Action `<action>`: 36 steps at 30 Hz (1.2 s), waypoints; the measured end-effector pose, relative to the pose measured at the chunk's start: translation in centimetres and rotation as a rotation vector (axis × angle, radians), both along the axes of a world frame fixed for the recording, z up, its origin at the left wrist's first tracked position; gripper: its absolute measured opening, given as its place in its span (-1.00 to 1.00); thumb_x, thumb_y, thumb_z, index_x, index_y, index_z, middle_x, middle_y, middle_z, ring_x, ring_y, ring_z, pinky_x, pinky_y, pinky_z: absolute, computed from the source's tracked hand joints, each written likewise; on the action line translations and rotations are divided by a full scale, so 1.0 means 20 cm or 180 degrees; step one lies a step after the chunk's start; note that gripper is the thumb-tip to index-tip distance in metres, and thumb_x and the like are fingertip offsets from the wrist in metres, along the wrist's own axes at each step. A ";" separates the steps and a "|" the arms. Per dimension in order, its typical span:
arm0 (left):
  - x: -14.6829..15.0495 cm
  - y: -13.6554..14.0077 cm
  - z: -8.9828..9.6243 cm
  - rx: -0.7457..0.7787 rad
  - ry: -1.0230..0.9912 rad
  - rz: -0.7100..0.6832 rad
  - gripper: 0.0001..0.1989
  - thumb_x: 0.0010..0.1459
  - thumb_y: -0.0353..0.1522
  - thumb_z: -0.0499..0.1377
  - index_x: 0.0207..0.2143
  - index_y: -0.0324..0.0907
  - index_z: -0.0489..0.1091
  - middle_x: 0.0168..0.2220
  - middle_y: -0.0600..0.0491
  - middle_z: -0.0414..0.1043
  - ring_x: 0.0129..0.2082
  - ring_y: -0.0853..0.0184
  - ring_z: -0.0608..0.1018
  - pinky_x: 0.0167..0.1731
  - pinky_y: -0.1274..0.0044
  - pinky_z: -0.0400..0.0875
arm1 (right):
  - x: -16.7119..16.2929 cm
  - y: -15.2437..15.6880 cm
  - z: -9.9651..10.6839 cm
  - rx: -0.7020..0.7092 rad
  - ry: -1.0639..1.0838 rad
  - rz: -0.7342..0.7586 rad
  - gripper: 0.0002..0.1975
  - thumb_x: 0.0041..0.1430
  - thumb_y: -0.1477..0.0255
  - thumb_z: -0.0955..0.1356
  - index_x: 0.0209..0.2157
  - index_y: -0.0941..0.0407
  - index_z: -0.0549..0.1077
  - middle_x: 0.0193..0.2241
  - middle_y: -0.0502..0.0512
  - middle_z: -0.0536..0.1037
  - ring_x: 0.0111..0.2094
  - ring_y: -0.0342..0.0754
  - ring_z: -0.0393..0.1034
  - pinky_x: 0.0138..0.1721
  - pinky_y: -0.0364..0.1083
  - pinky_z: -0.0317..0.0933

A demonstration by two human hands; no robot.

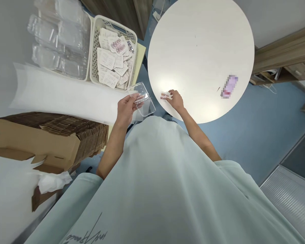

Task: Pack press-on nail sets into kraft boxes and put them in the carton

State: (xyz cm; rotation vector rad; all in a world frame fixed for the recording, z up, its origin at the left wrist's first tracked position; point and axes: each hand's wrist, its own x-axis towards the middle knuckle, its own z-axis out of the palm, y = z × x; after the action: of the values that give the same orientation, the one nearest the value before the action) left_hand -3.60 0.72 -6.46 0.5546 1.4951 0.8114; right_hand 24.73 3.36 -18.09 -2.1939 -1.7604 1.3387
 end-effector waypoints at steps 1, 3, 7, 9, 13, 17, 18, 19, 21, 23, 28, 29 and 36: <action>-0.02 -0.01 0.01 -0.0015 0.0018 0.0017 -0.47 0.28 0.12 0.47 -0.01 -0.12 0.65 0.07 -0.14 0.76 0.10 0.11 0.79 0.21 0.26 0.71 | -0.02 0.02 -0.04 -0.0046 -0.0165 0.0145 -0.52 0.49 0.29 0.47 0.34 0.08 0.46 0.32 0.34 0.55 0.14 0.20 0.58 0.18 0.15 0.54; -0.05 -0.03 0.03 -0.0044 0.0031 0.0057 -0.46 0.29 0.12 0.47 0.01 -0.12 0.65 0.08 -0.16 0.76 0.10 0.09 0.79 0.20 0.25 0.71 | -0.06 0.04 -0.10 -0.0094 -0.0401 0.0342 -0.52 0.48 0.31 0.48 0.33 0.07 0.45 0.35 0.37 0.51 0.18 0.27 0.57 0.16 0.20 0.56; -0.10 -0.06 0.05 -0.0035 0.0013 0.0097 -0.46 0.29 0.12 0.47 0.04 -0.11 0.65 0.11 -0.17 0.75 0.11 0.06 0.80 0.20 0.24 0.71 | -0.11 0.03 -0.15 -0.0017 -0.0613 0.0494 -0.57 0.48 0.40 0.47 0.29 0.13 0.44 0.34 0.47 0.45 0.29 0.36 0.47 0.18 0.23 0.54; -0.13 -0.07 0.06 -0.0022 0.0002 0.0115 -0.45 0.29 0.12 0.47 0.04 -0.11 0.65 0.11 -0.18 0.75 0.12 0.06 0.80 0.20 0.24 0.71 | -0.12 0.02 -0.16 0.0029 -0.0680 0.0532 -0.61 0.48 0.46 0.43 0.28 0.14 0.45 0.35 0.47 0.43 0.31 0.33 0.43 0.17 0.20 0.54; -0.16 -0.10 0.05 -0.0055 -0.0047 0.0151 -0.43 0.27 0.13 0.48 0.04 -0.12 0.65 0.14 -0.18 0.75 0.11 0.07 0.80 0.20 0.25 0.71 | -0.12 -0.01 -0.18 0.0001 -0.0769 0.0464 -0.60 0.45 0.46 0.46 0.25 0.12 0.44 0.38 0.42 0.39 0.30 0.29 0.44 0.12 0.14 0.54; -0.17 -0.11 0.06 -0.0098 -0.0066 0.0092 -0.44 0.28 0.12 0.48 0.05 -0.12 0.66 0.16 -0.19 0.75 0.13 0.07 0.79 0.22 0.25 0.71 | -0.10 -0.03 -0.18 -0.0078 -0.0729 0.0194 -0.56 0.45 0.42 0.49 0.26 0.12 0.39 0.36 0.41 0.47 0.16 0.23 0.55 0.07 0.09 0.50; -0.16 -0.11 0.06 -0.0095 -0.0086 0.0049 -0.44 0.29 0.11 0.47 0.06 -0.12 0.65 0.16 -0.19 0.74 0.15 0.06 0.78 0.23 0.25 0.70 | -0.10 -0.04 -0.17 -0.0116 -0.0639 0.0090 -0.58 0.47 0.40 0.48 0.25 0.11 0.38 0.33 0.39 0.52 0.12 0.22 0.57 0.07 0.09 0.48; -0.16 -0.10 0.06 -0.0089 -0.0117 -0.0003 -0.45 0.30 0.10 0.47 0.06 -0.12 0.65 0.16 -0.20 0.74 0.17 0.05 0.78 0.24 0.24 0.70 | -0.08 -0.06 -0.17 -0.0142 -0.0530 -0.0023 -0.63 0.50 0.39 0.46 0.24 0.10 0.39 0.29 0.37 0.57 0.10 0.21 0.58 0.08 0.08 0.46; -0.14 -0.09 0.06 -0.0080 -0.0215 -0.0135 -0.46 0.31 0.08 0.47 0.08 -0.12 0.65 0.16 -0.20 0.74 0.21 0.04 0.76 0.27 0.22 0.69 | -0.05 -0.09 -0.14 -0.0133 -0.0302 -0.0244 -0.73 0.55 0.35 0.41 0.18 0.07 0.41 0.18 0.30 0.66 0.06 0.19 0.59 0.09 0.07 0.43; -0.11 -0.07 0.07 -0.0083 -0.0328 -0.0281 -0.48 0.31 0.05 0.48 0.08 -0.12 0.65 0.14 -0.19 0.75 0.23 0.03 0.75 0.31 0.21 0.68 | -0.01 -0.13 -0.09 -0.0011 -0.0126 -0.0435 -0.80 0.58 0.34 0.36 0.14 0.04 0.43 0.10 0.24 0.70 0.02 0.17 0.60 0.09 0.07 0.42; 0.04 0.01 0.08 -0.0123 -0.0608 -0.0573 -0.55 0.36 -0.02 0.47 0.08 -0.15 0.66 0.14 -0.19 0.75 0.28 0.01 0.73 0.37 0.19 0.63 | 0.12 -0.23 0.07 0.0604 0.0405 -0.0992 -0.77 0.57 0.18 0.35 0.09 -0.01 0.42 0.09 0.15 0.69 -0.13 0.06 0.64 0.01 0.04 0.48; 0.08 0.02 0.09 -0.0136 -0.0665 -0.0635 -0.56 0.38 -0.04 0.46 0.09 -0.16 0.66 0.16 -0.20 0.74 0.30 0.01 0.72 0.38 0.18 0.62 | 0.15 -0.24 0.11 0.0760 0.0548 -0.1150 -0.71 0.55 0.09 0.36 0.07 -0.02 0.42 0.08 0.13 0.68 -0.17 0.04 0.64 -0.01 0.03 0.50; 0.37 0.11 0.11 -0.0207 -0.0808 -0.1201 -0.60 0.46 -0.08 0.41 0.14 -0.16 0.66 0.19 -0.21 0.72 0.27 0.04 0.72 0.36 0.21 0.60 | 0.29 -0.33 0.51 0.1398 0.1592 -0.1513 -0.44 0.37 -0.23 0.48 0.06 -0.09 0.44 -0.01 0.07 0.64 -0.27 -0.04 0.60 -0.16 -0.02 0.56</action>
State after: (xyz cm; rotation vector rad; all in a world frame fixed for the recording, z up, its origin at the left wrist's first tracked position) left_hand 3.72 2.91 -4.19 0.6359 1.1345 0.5144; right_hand 30.59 -3.16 -7.90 -1.6942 -1.1243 1.1179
